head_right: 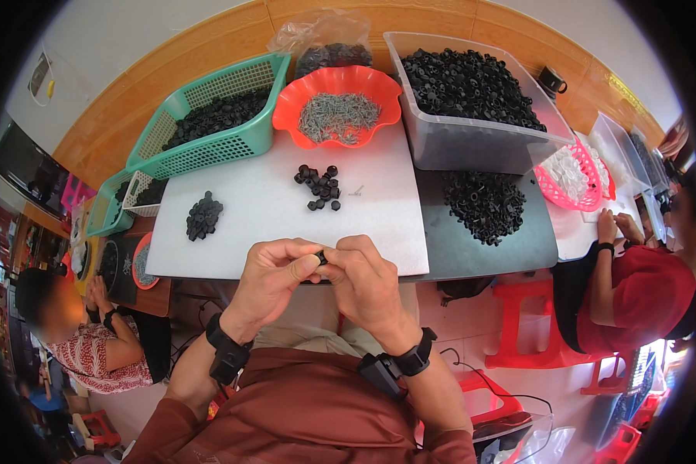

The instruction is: Manually assembling small black plastic or rubber components, likely for footwear, by inserting a small metal or plastic pin into a base piece.

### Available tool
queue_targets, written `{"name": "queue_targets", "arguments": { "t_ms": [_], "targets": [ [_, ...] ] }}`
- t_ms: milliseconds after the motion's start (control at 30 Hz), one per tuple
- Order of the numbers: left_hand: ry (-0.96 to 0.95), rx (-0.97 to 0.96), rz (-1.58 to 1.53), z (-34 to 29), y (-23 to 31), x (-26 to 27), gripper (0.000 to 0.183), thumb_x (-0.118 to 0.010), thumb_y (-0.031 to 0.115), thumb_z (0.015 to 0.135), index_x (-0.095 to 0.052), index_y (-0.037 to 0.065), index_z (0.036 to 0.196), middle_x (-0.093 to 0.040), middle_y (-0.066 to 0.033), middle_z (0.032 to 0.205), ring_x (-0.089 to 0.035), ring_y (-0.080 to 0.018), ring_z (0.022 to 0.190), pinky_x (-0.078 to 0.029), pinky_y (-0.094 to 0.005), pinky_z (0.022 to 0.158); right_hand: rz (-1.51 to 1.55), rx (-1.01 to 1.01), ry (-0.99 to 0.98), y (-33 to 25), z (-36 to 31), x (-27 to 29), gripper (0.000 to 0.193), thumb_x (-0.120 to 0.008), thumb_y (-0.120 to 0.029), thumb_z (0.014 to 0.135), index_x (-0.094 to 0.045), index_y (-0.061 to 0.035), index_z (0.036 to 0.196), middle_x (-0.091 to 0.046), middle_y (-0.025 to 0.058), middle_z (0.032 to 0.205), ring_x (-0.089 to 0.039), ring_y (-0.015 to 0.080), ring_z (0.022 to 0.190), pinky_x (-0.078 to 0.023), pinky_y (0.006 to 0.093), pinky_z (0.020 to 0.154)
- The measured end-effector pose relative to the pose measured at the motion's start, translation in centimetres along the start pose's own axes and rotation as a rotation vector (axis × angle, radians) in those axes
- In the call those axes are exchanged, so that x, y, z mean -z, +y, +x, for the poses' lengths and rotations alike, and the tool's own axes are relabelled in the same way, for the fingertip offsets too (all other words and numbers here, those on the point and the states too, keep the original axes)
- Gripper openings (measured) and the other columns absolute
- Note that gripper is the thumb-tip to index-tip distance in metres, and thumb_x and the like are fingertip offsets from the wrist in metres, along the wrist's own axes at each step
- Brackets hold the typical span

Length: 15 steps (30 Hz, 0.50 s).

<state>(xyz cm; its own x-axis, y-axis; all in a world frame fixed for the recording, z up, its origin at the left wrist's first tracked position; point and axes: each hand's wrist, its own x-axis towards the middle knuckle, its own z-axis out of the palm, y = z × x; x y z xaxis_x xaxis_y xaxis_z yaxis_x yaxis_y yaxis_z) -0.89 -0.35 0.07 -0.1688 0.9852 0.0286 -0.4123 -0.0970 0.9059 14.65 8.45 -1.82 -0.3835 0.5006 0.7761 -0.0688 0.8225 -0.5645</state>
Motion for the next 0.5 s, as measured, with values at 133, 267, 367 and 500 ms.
{"name": "queue_targets", "arguments": {
  "t_ms": [133, 267, 367, 500],
  "targets": [
    [-0.016, 0.018, -0.051, 0.1, -0.1, 0.1, 0.017, -0.07, 0.005, 0.097, -0.073, -0.002, 0.113, -0.073, -0.0111, 0.107, -0.067, -0.0158, 0.089, -0.057, -0.0303, 0.079, -0.021, 0.045, 0.009, 0.1, 0.3, 0.1, 0.03, -0.08, 0.002, 0.081, -0.066, -0.004, 0.107, -0.063, 0.0121, 0.092, -0.066, 0.0273, 0.071, -0.054, 0.0363, 0.057],
    [0.025, 0.053, -0.074, 0.0, 0.1, 0.7, 0.016, -0.07, 0.005, 0.098, -0.072, -0.002, 0.112, -0.073, -0.0107, 0.106, -0.067, -0.0159, 0.089, -0.057, -0.0302, 0.079, -0.012, 0.021, -0.033, -0.2, 0.9, 0.2, 0.031, -0.08, 0.0, 0.081, -0.066, -0.0039, 0.108, -0.063, 0.0118, 0.092, -0.065, 0.0272, 0.07, -0.053, 0.0371, 0.057],
    [0.017, 0.03, -0.03, -0.2, 0.0, 1.0, 0.016, -0.069, 0.006, 0.098, -0.072, -0.002, 0.113, -0.073, -0.0104, 0.107, -0.068, -0.0157, 0.088, -0.057, -0.0303, 0.079, 0.031, -0.024, -0.078, -0.1, 0.9, 0.4, 0.03, -0.082, -0.002, 0.08, -0.068, -0.0039, 0.107, -0.064, 0.0111, 0.094, -0.065, 0.0244, 0.068, -0.053, 0.0353, 0.057],
    [0.066, 0.055, -0.054, -0.3, 0.4, 0.3, 0.017, -0.068, 0.007, 0.099, -0.071, -0.001, 0.114, -0.074, -0.011, 0.108, -0.071, -0.0168, 0.091, -0.06, -0.0312, 0.083, 0.074, -0.14, -0.114, -0.1, 1.0, 1.6, 0.03, -0.083, -0.003, 0.08, -0.069, -0.0033, 0.106, -0.065, 0.0104, 0.098, -0.064, 0.019, 0.066, -0.052, 0.0319, 0.056]
  ]
}}
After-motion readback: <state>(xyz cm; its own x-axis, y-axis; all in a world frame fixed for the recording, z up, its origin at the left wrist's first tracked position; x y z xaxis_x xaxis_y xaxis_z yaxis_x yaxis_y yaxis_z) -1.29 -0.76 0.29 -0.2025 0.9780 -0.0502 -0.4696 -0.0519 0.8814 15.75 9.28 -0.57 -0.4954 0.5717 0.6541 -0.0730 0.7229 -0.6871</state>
